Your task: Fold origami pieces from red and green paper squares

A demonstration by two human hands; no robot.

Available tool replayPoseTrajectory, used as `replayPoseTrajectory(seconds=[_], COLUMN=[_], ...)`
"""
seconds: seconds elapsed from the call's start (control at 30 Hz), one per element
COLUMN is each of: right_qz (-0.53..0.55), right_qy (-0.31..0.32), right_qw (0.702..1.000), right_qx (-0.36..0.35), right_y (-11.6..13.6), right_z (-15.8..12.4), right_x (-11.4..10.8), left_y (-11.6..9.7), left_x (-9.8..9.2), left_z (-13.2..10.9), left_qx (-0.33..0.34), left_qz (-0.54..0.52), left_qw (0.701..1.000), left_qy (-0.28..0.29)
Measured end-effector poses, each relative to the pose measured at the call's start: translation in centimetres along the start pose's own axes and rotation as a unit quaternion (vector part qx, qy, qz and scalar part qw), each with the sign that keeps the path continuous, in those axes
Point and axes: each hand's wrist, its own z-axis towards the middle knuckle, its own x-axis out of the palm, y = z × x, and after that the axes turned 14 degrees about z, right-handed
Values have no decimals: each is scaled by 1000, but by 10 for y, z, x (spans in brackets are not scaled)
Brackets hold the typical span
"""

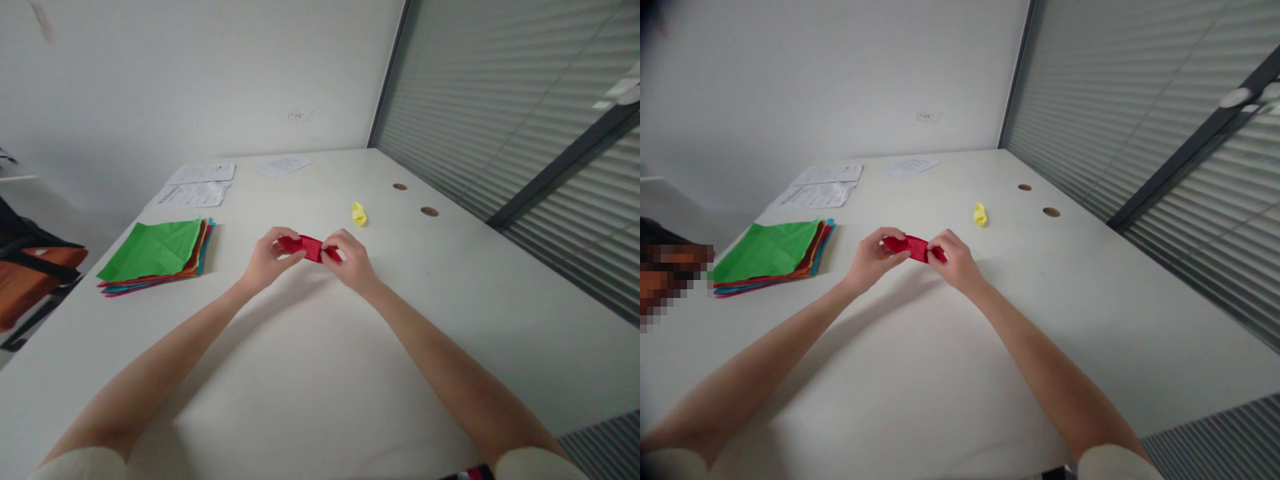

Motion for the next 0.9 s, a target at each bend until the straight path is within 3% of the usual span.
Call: replayPoseTrajectory(seconds=[0.2,0.33,0.47,0.6,0.73,0.9], right_qz=[22,141,167,141,96,100], right_qy=[-28,-36,13,30,103,115], right_qw=[999,986,977,984,989,988], right_qx=[4,77,135,107,34,25], right_y=[24,31,33,34,39,44], right_z=[5,8,10,10,13,17], right_x=[5,4,2,-1,-8,-17], left_y=[-20,-24,-29,-31,-29,-29], left_x=[6,1,-3,-5,-10,-16], left_z=[-5,-5,-7,-7,-3,-2], left_qx=[-24,-15,53,88,84,71], left_qz=[-53,-44,-25,-53,-56,-57], left_qw=[997,999,998,995,995,994], left_qy=[-59,-22,9,-16,6,53])
